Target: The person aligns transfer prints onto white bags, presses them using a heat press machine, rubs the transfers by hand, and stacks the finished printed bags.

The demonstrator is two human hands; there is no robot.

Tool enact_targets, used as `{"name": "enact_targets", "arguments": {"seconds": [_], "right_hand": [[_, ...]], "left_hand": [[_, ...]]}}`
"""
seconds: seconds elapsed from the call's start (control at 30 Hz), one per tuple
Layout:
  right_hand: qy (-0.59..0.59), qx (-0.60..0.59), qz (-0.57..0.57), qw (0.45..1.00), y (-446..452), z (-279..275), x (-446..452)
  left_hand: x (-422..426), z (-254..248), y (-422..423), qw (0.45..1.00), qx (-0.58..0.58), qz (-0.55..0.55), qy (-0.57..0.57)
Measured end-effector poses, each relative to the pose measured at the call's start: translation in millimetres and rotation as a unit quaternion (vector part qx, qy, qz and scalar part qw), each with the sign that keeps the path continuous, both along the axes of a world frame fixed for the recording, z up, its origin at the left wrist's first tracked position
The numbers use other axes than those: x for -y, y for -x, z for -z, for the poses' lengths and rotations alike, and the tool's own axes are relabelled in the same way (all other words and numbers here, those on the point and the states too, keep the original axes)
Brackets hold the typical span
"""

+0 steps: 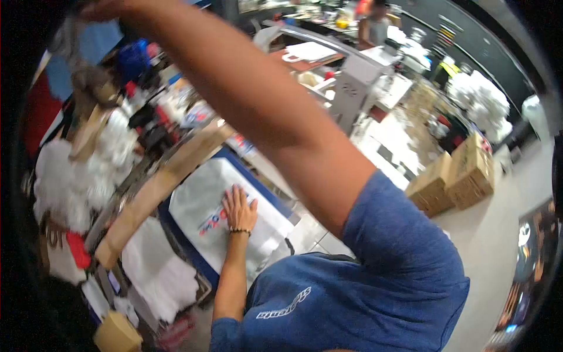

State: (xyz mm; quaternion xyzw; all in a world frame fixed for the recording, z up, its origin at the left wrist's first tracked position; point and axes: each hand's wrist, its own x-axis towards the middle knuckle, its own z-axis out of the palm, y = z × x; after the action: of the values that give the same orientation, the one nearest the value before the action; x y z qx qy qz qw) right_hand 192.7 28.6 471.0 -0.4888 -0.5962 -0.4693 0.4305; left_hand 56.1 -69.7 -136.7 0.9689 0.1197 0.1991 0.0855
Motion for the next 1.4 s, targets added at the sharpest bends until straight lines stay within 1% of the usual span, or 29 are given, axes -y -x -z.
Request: {"name": "enact_targets", "arguments": {"seconds": [0.03, 0.07, 0.13, 0.17, 0.23, 0.27, 0.3, 0.37, 0.47, 0.57, 0.6, 0.63, 0.67, 0.73, 0.8, 0.83, 0.87, 0.9, 0.93, 0.97, 1.0, 1.03, 1.07, 1.13, 1.17, 1.2, 1.27, 1.3, 1.4], "right_hand": [[-0.017, 0.061, 0.041, 0.997, -8.8, -2.7, -9.2], [-0.019, 0.067, 0.057, 0.996, -4.7, -2.5, 2.0], [-0.044, -0.055, 0.072, 0.995, 21.3, 5.7, 19.2], [-0.047, -0.053, 0.08, 0.994, 10.7, 3.8, 10.5], [-0.199, 0.017, 0.11, 0.974, -27.1, -6.0, -38.5], [-0.114, 0.068, 0.13, 0.983, -46.4, -18.6, -58.6], [-0.117, 0.068, 0.134, 0.982, -47.4, -19.6, -58.1], [-0.064, -0.043, -0.008, 0.997, -44.3, -19.1, -56.3], [-0.063, -0.046, 0.024, 0.997, -41.2, -20.1, -57.3], [-0.071, -0.052, -0.003, 0.996, -35.4, -15.4, -47.7], [-0.072, -0.053, 0.0, 0.996, -33.4, -13.2, -39.6], [-0.047, -0.007, 0.023, 0.999, -33.1, -11.2, -29.9], [-0.021, 0.039, 0.046, 0.998, -28.6, -8.3, -15.4], [-0.042, 0.03, 0.021, 0.998, -9.0, 3.9, 14.4], [-0.071, 0.087, 0.016, 0.994, 42.4, 45.6, 103.4], [-0.168, 0.116, -0.11, 0.973, 58.4, 69.6, 112.6], [-0.06, 0.058, -0.158, 0.984, 81.4, 113.9, 153.5], [-0.065, 0.016, -0.198, 0.978, 104.0, 153.2, 174.1], [0.045, -0.016, -0.24, 0.969, 117.4, 195.6, 193.4], [0.129, -0.046, -0.26, 0.956, 126.9, 230.5, 204.6], [0.181, -0.094, -0.234, 0.951, 129.1, 271.1, 204.5], [0.237, -0.171, -0.246, 0.924, 124.3, 315.2, 195.3], [0.331, -0.246, -0.184, 0.892, 112.6, 365.8, 188.2], [0.385, -0.221, -0.027, 0.896, 80.7, 480.2, 177.9], [0.429, -0.231, 0.048, 0.872, 80.0, 505.8, 184.4], [0.47, -0.238, 0.123, 0.841, 79.5, 524.8, 194.4], [0.447, -0.25, 0.151, 0.845, 73.4, 569.1, 209.6], [0.427, -0.261, 0.178, 0.848, 71.2, 575.6, 214.8], [0.432, -0.276, 0.171, 0.842, 67.1, 579.9, 216.8]], "left_hand": [[1.6, -2.4, 0.3, 1.0, -0.012, -0.009, -0.012], [3.3, -2.3, 0.5, 1.0, -0.006, 0.007, -0.016], [-1.8, -1.9, 9.2, 1.0, -0.007, -0.01, 0.003], [-5.1, -4.4, 18.6, 1.0, -0.005, -0.002, 0.0], [-15.1, -10.0, 40.0, 0.998, -0.045, -0.044, -0.008], [-22.0, -7.4, 52.7, 0.998, -0.043, -0.04, -0.01], [-31.1, -3.2, 67.7, 0.997, -0.046, -0.057, -0.007], [-46.8, 1.0, 93.8, 0.996, -0.047, -0.073, -0.008], [-59.4, -10.4, 124.0, 0.993, -0.063, -0.097, -0.009], [-63.7, -24.2, 140.2, 0.996, -0.024, -0.081, 0.008], [-68.4, -20.3, 142.2, 0.993, 0.064, -0.076, 0.06], [-73.3, -17.3, 143.8, 0.98, 0.151, -0.068, 0.112], [-77.1, -15.4, 145.8, 0.98, 0.151, -0.062, 0.112], [-82.8, -11.2, 150.2, 0.968, 0.168, -0.075, 0.173], [-94.4, -2.0, 156.0, 0.963, 0.162, -0.075, 0.202], [-97.7, 0.6, 152.5, 0.957, 0.161, -0.082, 0.227], [-99.5, -7.8, 152.4, 0.958, 0.134, -0.095, 0.236], [-100.8, -11.3, 151.5, 0.958, 0.134, -0.09, 0.236], [-101.9, -13.0, 148.5, 0.969, 0.147, -0.069, 0.185], [-104.9, -12.4, 148.7, 0.977, 0.158, -0.049, 0.131], [-119.2, 14.3, 142.6, 0.972, 0.221, -0.033, 0.07], [-116.2, 9.3, 139.4, 0.971, 0.225, -0.032, 0.069], [-110.4, 2.0, 143.0, 0.974, 0.211, -0.034, 0.081], [-110.7, 1.9, 145.2, 0.972, 0.205, -0.028, 0.113], [-111.6, 1.0, 146.8, 0.972, 0.204, -0.024, 0.111], [-110.5, -2.0, 147.1, 0.975, 0.195, -0.033, 0.106], [-107.9, -6.8, 147.1, 0.977, 0.186, -0.042, 0.099], [-106.6, -8.2, 146.7, 0.975, 0.19, -0.038, 0.104], [-107.6, -5.7, 146.8, 0.973, 0.197, -0.037, 0.111]]}}
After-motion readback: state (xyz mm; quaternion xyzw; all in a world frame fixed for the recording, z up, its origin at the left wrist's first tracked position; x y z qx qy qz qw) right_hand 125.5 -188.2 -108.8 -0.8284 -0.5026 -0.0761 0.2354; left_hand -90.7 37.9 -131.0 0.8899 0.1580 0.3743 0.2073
